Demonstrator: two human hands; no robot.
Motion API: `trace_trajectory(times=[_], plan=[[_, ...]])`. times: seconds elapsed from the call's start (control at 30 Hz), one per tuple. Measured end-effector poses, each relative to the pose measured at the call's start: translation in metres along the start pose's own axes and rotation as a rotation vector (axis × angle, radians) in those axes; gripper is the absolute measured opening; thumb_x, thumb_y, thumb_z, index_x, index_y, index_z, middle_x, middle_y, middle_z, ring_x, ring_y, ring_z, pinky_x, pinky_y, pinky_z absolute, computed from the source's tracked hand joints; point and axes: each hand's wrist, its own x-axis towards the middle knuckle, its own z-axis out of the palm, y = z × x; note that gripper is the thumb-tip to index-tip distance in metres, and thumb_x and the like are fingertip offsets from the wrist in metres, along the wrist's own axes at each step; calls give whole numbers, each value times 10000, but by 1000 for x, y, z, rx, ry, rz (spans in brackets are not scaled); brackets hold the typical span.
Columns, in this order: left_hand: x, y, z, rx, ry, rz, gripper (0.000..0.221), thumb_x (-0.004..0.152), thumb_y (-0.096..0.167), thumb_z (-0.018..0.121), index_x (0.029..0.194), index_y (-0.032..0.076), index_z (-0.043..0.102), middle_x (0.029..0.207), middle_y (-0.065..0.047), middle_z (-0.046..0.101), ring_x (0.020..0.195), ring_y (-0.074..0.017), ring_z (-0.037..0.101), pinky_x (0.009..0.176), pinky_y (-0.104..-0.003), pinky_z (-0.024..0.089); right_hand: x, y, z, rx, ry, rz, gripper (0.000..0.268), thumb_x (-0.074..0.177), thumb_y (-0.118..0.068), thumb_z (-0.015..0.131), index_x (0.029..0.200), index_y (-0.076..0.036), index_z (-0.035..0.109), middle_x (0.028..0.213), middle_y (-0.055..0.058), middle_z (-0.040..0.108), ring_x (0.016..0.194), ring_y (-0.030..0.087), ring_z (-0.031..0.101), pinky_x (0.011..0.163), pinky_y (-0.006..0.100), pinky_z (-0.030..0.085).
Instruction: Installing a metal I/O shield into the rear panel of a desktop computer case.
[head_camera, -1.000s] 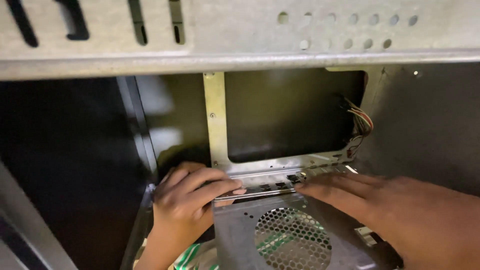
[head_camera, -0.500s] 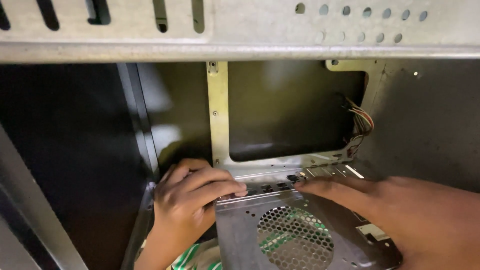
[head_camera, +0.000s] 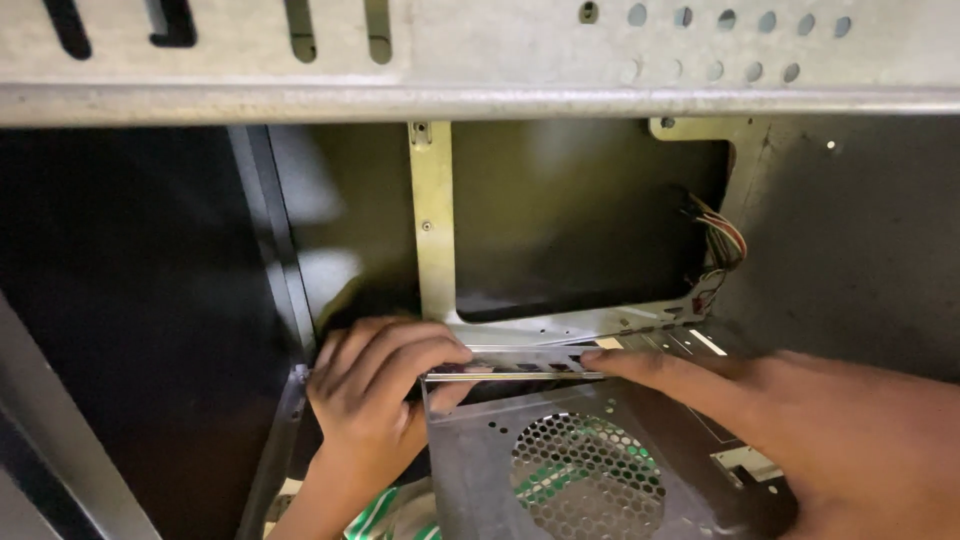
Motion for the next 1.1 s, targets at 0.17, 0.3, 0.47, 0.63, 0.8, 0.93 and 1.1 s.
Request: trace_trajectory(times=[0.17, 0.3, 0.47, 0.63, 0.8, 0.93, 1.1], plan=[[1, -5, 2, 22, 12, 2, 312, 1004, 415, 538, 881, 191, 717, 895, 79, 756, 800, -166, 717, 691, -300, 465, 10, 4, 2, -48, 24, -23, 1404, 743, -879, 834, 1668, -786, -217, 1018, -145, 662, 782, 100, 645, 771, 305, 457], [7, -7, 5, -49, 20, 74, 363, 1031, 403, 470, 863, 189, 711, 869, 100, 752, 797, -133, 739, 662, -280, 457, 17, 9, -2, -126, -41, -61, 1369, 857, -857, 803, 1682, -710, -279, 696, 14, 496, 590, 119, 453, 669, 325, 371], [3, -10, 11, -51, 49, 77, 388, 1040, 409, 440, 891, 200, 732, 877, 96, 757, 832, -136, 745, 693, -270, 491, 22, 13, -3, -126, -62, -78, 1378, 840, -847, 810, 1670, -717, -282, 1032, -115, 519, 685, 115, 555, 699, 341, 417], [-3, -14, 13, -6, 58, 105, 232, 1017, 250, 566, 869, 287, 741, 904, 153, 763, 815, -167, 704, 699, -300, 445, 30, 19, 0, -151, -17, -143, 1438, 819, -841, 907, 1654, -718, -257, 1760, -239, -202, 1486, 165, 459, 1070, 485, 574], [-2, -18, 9, -51, 2, 164, 169, 991, 224, 637, 863, 253, 744, 880, 135, 768, 814, -155, 709, 705, -300, 463, 36, 25, 5, -174, 45, -189, 1473, 781, -924, 889, 1672, -684, -258, 1777, -221, -183, 1570, 163, 243, 1132, 494, 538], [-4, -19, 6, -97, -17, 157, 178, 969, 157, 662, 819, 196, 750, 871, 101, 780, 783, -153, 705, 679, -291, 447, 30, 14, 0, -136, 14, -143, 1454, 749, -888, 886, 1661, -716, -233, 1743, -298, -13, 1404, 131, 592, 971, 466, 617], [-6, -17, 0, -168, -56, 126, 319, 969, -8, 551, 885, 187, 789, 901, 74, 783, 821, -156, 737, 735, -295, 492, 27, 14, 3, -164, 35, -104, 1403, 703, -992, 696, 1690, -738, -268, 1166, -201, 702, 839, 89, 733, 756, 320, 497]])
